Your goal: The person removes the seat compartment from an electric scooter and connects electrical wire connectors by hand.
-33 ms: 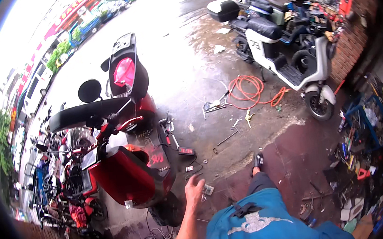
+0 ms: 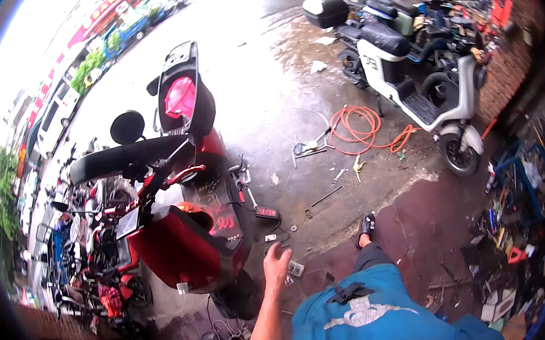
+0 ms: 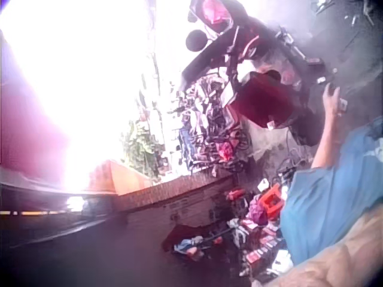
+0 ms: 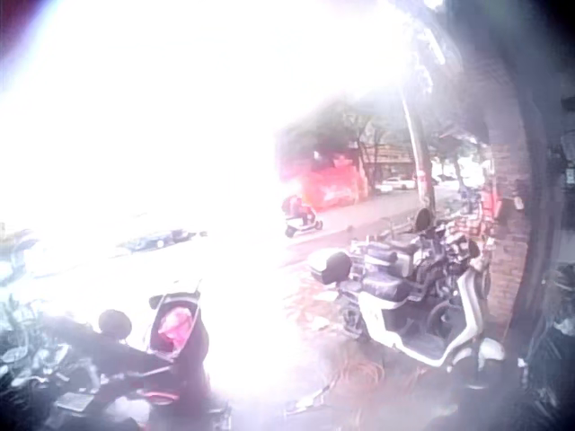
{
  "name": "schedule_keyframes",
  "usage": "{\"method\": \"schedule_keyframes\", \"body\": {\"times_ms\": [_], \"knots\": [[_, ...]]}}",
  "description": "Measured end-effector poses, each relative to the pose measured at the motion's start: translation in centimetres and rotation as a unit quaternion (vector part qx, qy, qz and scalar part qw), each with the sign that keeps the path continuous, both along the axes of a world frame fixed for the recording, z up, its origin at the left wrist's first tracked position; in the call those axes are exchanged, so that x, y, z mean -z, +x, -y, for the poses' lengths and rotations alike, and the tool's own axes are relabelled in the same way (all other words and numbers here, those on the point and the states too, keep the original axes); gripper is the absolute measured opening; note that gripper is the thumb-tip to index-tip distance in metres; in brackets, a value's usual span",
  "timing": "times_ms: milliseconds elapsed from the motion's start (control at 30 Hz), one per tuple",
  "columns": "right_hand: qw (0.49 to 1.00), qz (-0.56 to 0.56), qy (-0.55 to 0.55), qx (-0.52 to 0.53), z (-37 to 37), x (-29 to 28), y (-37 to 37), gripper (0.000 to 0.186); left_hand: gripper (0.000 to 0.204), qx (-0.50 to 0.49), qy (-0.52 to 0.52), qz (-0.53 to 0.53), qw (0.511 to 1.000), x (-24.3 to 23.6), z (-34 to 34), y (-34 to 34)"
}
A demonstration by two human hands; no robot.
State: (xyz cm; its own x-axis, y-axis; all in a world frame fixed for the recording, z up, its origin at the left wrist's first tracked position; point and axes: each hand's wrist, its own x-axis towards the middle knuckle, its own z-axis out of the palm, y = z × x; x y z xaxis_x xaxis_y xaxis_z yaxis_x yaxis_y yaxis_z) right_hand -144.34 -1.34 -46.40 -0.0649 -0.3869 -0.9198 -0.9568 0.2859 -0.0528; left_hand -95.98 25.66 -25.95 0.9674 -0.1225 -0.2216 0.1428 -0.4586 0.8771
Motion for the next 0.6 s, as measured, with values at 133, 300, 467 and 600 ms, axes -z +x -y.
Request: {"method": "schedule_keyframes", "body": {"times_ms": [133,300,467,600], "knots": [[0.999,0.012,-0.021,-0.037,16.8,4.5,17.0,0.031,0.049,-0.106,-0.102,-0.003,0.989,0.0,9.9,12.8],[0.921,0.236,-0.239,-0.199,40.6,6.5,55.3,0.032,0.053,-0.164,-0.149,0.085,0.971,-3.9,18.0,29.3],[0.769,0.550,-0.276,-0.174,45.5,-5.9,97.4,0.031,0.060,-0.295,-0.182,0.166,0.923,-4.7,16.5,46.5],[0.771,0.623,-0.089,-0.098,34.0,-15.2,120.0,0.040,0.068,-0.367,-0.205,0.243,0.874,-3.3,15.4,61.3]]}}
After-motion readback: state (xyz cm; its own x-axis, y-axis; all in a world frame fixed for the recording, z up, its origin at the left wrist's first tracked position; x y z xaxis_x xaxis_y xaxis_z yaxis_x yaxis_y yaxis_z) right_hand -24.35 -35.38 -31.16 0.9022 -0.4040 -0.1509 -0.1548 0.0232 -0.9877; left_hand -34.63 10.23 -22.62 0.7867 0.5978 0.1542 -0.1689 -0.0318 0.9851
